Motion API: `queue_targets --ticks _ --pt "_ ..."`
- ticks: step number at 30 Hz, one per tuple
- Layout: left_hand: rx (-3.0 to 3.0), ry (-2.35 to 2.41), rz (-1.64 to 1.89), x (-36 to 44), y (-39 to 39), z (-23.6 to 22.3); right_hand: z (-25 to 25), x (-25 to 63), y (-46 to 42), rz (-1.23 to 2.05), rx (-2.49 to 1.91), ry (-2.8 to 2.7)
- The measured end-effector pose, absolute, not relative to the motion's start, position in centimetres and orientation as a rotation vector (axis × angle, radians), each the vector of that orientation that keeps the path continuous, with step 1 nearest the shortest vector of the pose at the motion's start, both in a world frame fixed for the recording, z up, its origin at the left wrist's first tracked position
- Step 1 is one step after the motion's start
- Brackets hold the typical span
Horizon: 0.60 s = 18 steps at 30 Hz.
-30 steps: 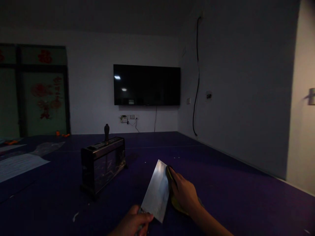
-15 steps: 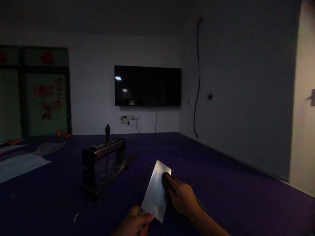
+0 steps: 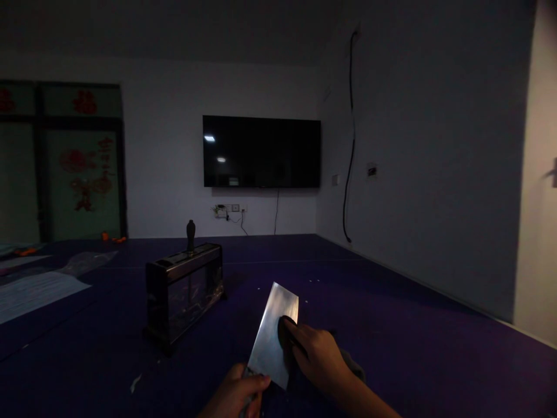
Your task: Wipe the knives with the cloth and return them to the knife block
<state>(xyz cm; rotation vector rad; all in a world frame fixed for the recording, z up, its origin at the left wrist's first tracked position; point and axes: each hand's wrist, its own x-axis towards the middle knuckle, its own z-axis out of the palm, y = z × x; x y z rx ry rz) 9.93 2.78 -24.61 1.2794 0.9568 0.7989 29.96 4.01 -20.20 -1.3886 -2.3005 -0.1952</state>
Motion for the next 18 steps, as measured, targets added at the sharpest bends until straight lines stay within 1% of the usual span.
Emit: queue_targets --ticks 8,18 --pt "1.277 1.009 0.815 9.7 3.3 -25.7 -19.5 30.0 3.9 -0.214 -1.485 -2.183" --pt "1.277 0.977 0.772 9.5 2.3 -24.8 -19.6 31.5 5.5 -0.241 -1.631 -2.028"
